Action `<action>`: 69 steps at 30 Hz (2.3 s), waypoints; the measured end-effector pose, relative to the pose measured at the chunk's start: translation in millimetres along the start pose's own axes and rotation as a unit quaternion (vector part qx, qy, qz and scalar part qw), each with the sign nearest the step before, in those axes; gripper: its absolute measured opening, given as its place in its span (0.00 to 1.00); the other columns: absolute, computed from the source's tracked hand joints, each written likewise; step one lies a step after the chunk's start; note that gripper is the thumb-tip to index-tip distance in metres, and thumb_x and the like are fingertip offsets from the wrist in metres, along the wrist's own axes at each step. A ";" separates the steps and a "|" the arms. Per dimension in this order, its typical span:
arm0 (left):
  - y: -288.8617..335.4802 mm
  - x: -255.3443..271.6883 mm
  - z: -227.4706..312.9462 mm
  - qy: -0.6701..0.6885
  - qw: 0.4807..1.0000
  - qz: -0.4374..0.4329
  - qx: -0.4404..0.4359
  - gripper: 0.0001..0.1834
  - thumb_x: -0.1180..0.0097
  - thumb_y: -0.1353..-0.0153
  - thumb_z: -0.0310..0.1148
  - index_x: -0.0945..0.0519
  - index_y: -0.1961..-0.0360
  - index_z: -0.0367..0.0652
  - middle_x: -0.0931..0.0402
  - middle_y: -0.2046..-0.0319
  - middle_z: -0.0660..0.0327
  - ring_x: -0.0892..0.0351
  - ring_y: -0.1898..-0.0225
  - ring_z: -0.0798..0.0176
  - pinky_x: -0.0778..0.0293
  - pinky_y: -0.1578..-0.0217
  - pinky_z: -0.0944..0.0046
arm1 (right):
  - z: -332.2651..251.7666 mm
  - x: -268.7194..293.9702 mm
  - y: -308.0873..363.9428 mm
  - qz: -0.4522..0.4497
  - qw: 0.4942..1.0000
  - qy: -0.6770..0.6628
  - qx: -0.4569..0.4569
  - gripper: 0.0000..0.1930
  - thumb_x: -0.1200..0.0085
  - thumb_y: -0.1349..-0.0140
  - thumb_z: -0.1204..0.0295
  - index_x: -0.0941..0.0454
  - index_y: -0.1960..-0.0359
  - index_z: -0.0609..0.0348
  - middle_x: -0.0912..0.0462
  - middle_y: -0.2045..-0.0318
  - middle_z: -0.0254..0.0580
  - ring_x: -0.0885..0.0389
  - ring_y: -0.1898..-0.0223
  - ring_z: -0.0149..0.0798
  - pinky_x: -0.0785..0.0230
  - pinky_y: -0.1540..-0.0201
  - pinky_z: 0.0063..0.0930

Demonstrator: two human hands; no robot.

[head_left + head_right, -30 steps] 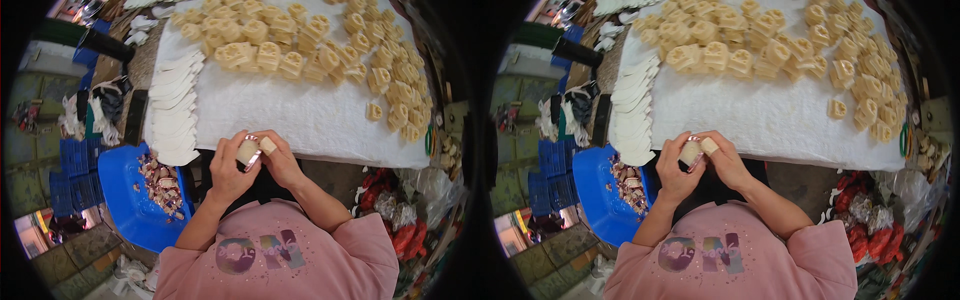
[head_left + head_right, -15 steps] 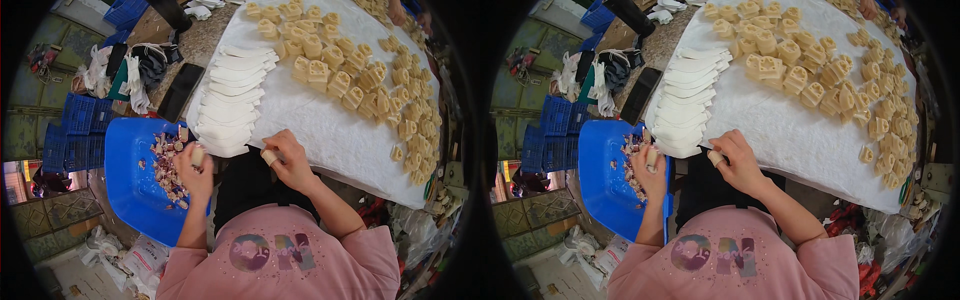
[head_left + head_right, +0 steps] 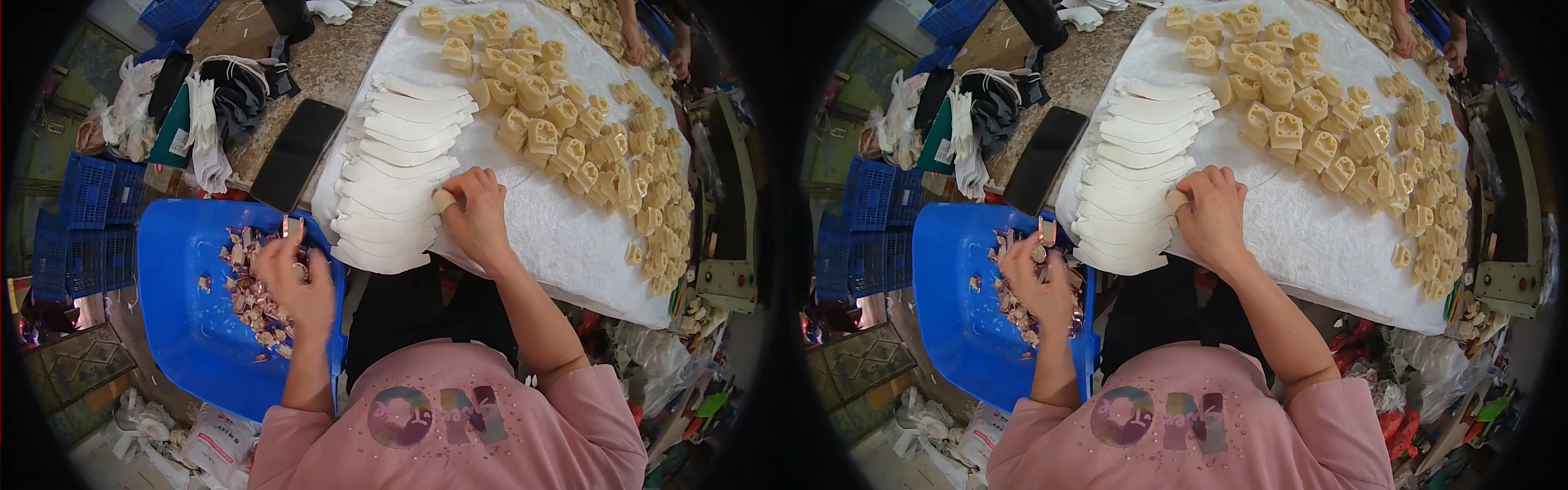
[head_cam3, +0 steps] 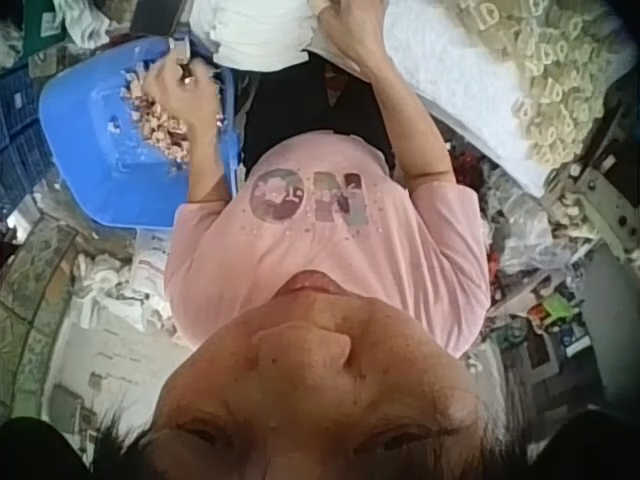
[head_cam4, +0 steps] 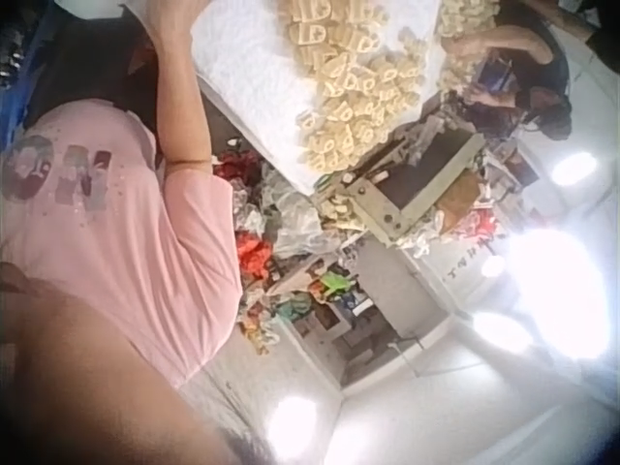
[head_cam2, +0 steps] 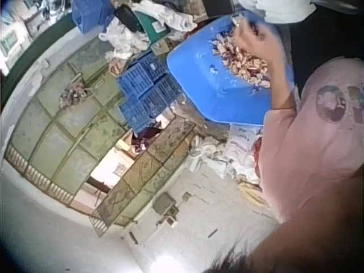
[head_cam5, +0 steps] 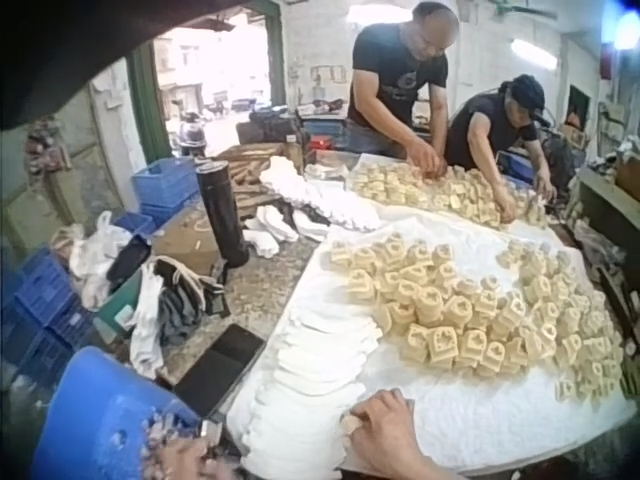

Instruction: The recorder is assembling or finishing small white shoe components by attaching a reddish lining and trimming excess material with scissors.

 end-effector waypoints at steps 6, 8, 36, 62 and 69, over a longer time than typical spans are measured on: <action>6.9 -51.5 78.2 0.183 0.952 -0.132 -0.207 0.20 0.44 0.57 0.17 0.22 0.59 0.38 0.26 0.58 0.53 0.28 0.52 0.51 0.33 0.53 0.55 | -8.7 -0.2 -0.7 0.031 0.995 -0.059 0.079 0.06 0.46 0.53 0.77 0.27 0.71 0.58 0.30 0.67 0.42 0.34 0.60 0.46 0.45 0.56 0.39; 10.0 -64.1 83.6 0.130 0.951 -0.183 -0.214 0.19 0.44 0.57 0.18 0.23 0.58 0.36 0.26 0.54 0.52 0.29 0.48 0.50 0.33 0.52 0.54 | -14.1 2.3 -0.8 0.015 0.991 -0.063 0.121 0.08 0.46 0.53 0.78 0.28 0.69 0.59 0.30 0.65 0.43 0.35 0.58 0.47 0.45 0.56 0.39; 19.9 -66.1 114.1 0.272 0.920 -0.275 -0.056 0.31 0.41 0.50 0.27 0.36 0.44 0.31 0.28 0.56 0.49 0.28 0.58 0.52 0.32 0.59 0.59 | 3.3 65.8 65.8 0.006 0.655 -0.751 -0.076 0.07 0.47 0.42 0.73 0.32 0.67 0.60 0.26 0.57 0.44 0.25 0.59 0.34 0.32 0.52 0.31; -0.2 -65.1 111.3 -0.165 0.984 0.060 -0.026 0.30 0.47 0.47 0.22 0.38 0.41 0.37 0.36 0.48 0.47 0.33 0.50 0.52 0.40 0.46 0.61 | 66.4 124.8 95.6 0.076 0.690 -0.719 -0.026 0.06 0.49 0.42 0.75 0.33 0.66 0.59 0.28 0.57 0.44 0.26 0.60 0.33 0.34 0.53 0.27; 79.6 -119.7 177.2 0.639 0.623 -0.418 0.170 0.30 0.68 0.32 0.52 0.27 0.50 0.35 0.26 0.60 0.61 0.28 0.62 0.64 0.34 0.63 0.65 | 59.5 113.2 105.2 0.036 0.656 -0.751 -0.063 0.06 0.49 0.41 0.75 0.33 0.66 0.60 0.27 0.56 0.44 0.25 0.61 0.32 0.32 0.55 0.28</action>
Point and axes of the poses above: each hand's wrist, its own y-axis away from the middle knuckle, its own x-axis out of the back of the hand, z = x × y, the point moved 5 cm from there along -y, towards the middle knuckle
